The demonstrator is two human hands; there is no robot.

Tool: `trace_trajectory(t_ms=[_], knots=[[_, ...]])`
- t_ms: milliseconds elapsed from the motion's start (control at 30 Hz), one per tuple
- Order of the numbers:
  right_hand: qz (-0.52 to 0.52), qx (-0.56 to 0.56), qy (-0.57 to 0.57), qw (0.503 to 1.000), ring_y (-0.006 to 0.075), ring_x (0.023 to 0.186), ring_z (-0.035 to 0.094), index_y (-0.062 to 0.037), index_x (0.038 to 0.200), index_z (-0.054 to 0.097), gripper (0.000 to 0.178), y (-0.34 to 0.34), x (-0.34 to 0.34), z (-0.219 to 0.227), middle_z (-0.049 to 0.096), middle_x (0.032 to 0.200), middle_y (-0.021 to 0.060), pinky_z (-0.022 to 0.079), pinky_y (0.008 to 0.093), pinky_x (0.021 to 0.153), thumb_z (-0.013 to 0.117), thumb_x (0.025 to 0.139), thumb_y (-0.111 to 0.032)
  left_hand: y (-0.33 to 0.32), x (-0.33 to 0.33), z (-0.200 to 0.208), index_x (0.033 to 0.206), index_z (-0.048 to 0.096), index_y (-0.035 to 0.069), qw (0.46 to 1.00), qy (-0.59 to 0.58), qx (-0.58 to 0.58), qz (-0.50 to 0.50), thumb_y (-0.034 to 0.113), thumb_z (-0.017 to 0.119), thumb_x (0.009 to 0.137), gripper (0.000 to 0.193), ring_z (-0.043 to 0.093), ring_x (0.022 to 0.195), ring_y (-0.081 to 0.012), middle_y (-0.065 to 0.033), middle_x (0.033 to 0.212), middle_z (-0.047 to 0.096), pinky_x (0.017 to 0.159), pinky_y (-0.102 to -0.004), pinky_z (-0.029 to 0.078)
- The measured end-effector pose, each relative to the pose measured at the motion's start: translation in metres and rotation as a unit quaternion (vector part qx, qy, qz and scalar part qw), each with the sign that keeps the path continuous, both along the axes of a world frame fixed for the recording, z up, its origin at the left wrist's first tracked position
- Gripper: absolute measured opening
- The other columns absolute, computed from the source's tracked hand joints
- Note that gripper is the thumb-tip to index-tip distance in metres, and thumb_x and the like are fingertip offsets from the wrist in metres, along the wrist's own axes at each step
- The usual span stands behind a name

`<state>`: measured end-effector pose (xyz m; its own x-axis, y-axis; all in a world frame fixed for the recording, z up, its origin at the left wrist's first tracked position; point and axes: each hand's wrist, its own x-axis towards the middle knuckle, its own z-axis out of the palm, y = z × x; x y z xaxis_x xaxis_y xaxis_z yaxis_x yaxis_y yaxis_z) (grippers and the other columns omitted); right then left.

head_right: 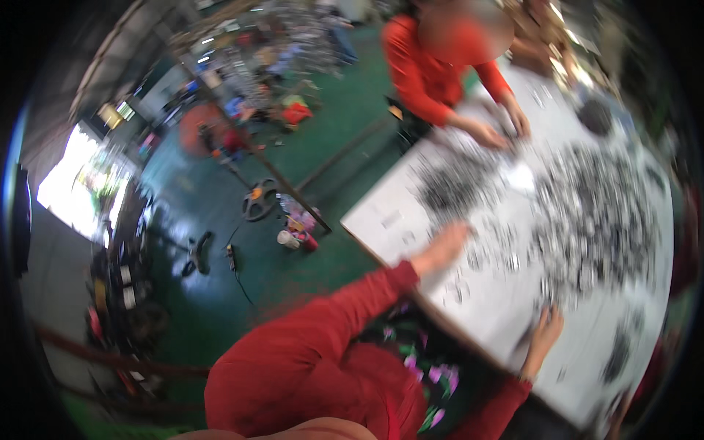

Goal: The person repeatedly picks small metal hooks and rectangular metal pieces from a table, joins them by hand, and places the assembled units back on the table. The task is performed one at a time with continuous hand manipulation of the parts.

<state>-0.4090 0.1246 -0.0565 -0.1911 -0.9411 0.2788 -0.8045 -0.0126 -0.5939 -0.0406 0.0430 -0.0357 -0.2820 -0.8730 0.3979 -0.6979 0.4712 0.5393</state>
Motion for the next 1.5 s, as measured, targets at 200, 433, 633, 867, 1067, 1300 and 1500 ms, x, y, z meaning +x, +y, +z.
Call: trace_trajectory(t_ms=[200, 433, 633, 867, 1067, 1300, 1500], knots=[[0.019, 0.03, -0.015, 0.999, 0.0377, 0.095, 0.052, 0.0018, 0.113, 0.05, 0.049, -0.033, 0.008, 0.015, 0.052, 0.1, 0.0207, 0.042, 0.0413, 0.086, 0.065, 0.067, 0.004, 0.093, -0.025, 0.083, 0.093, 0.061, 0.0, 0.959, 0.192, 0.204, -0.044, 0.014, 0.056, 0.087, 0.016, 0.061, 0.083, -0.0279, -0.0156, 0.087, 0.061, 0.074, -0.0372, 0.048], [0.064, 0.154, -0.109, 0.98, 0.0339, 0.086, 0.058, -0.0008, 0.117, 0.054, 0.051, 0.003, 0.022, 0.026, 0.06, 0.1, 0.0217, 0.045, 0.0411, 0.081, 0.067, 0.068, -0.001, 0.104, -0.03, 0.11, 0.089, 0.064, -0.002, 0.947, 0.246, 0.16, -0.132, 0.015, 0.064, 0.083, 0.018, 0.063, 0.077, -0.0238, -0.0124, 0.082, 0.064, 0.071, -0.0327, 0.049], [0.048, -0.042, 0.1, 0.993, 0.0417, 0.118, 0.04, -0.0114, 0.135, 0.047, 0.062, 0.009, 0.007, 0.013, 0.053, 0.119, 0.0256, 0.031, 0.0457, 0.102, 0.068, 0.077, -0.016, 0.112, -0.037, 0.098, 0.095, 0.062, -0.002, 0.911, 0.303, 0.222, -0.171, 0.016, 0.057, 0.089, 0.02, 0.062, 0.073, -0.0155, -0.0111, 0.081, 0.064, 0.067, -0.0291, 0.05], [-0.032, 0.023, -0.148, 0.988, 0.015, 0.068, 0.065, -0.0004, 0.105, 0.066, 0.024, 0.021, 0.001, 0.105, 0.07, 0.08, 0.013, 0.051, 0.0292, 0.058, 0.057, 0.084, -0.007, 0.124, -0.05, 0.115, 0.093, 0.062, -0.005, 0.82, 0.42, 0.362, -0.14, 0.001, 0.057, 0.088, 0.009, 0.063, 0.077, -0.0146, -0.0088, 0.086, 0.065, 0.073, -0.0272, 0.054], [0.106, 0.001, 0.129, 0.986, 0.0326, 0.079, 0.058, -0.001, 0.095, 0.067, 0.025, 0.01, 0.027, 0.049, 0.057, 0.09, 0.0178, 0.048, 0.0366, 0.071, 0.065, 0.07, -0.003, 0.12, -0.073, 0.106, 0.095, 0.061, -0.004, 0.731, 0.49, 0.436, -0.187, 0.004, 0.057, 0.09, 0.01, 0.063, 0.083, -0.0172, -0.0111, 0.091, 0.064, 0.076, -0.0299, 0.055], [-0.044, 0.04, -0.014, 0.998, 0.0293, 0.071, 0.059, 0.0046, 0.077, 0.057, 0.014, 0.04, 0.032, 0.077, 0.057, 0.079, 0.016, 0.048, 0.0359, 0.063, 0.067, 0.067, 0.002, 0.103, -0.097, 0.076, 0.099, 0.062, 0.001, 0.538, 0.573, 0.586, -0.198, 0.012, 0.062, 0.089, 0.015, 0.056, 0.094, -0.0136, -0.0045, 0.097, 0.062, 0.084, -0.0277, 0.045], [-0.028, 0.052, -0.581, 0.812, 0.0134, 0.068, 0.063, 0.0061, 0.102, 0.058, 0.02, 0.078, 0.067, 0.097, 0.066, 0.084, 0.0119, 0.052, 0.0227, 0.056, 0.062, 0.082, 0.006, 0.097, -0.135, 0.087, 0.093, 0.067, 0.002, 0.774, 0.403, 0.444, -0.202, 0.014, 0.069, 0.083, 0.015, 0.053, 0.094, -0.0131, -0.0045, 0.103, 0.058, 0.085, -0.0278, 0.042]])
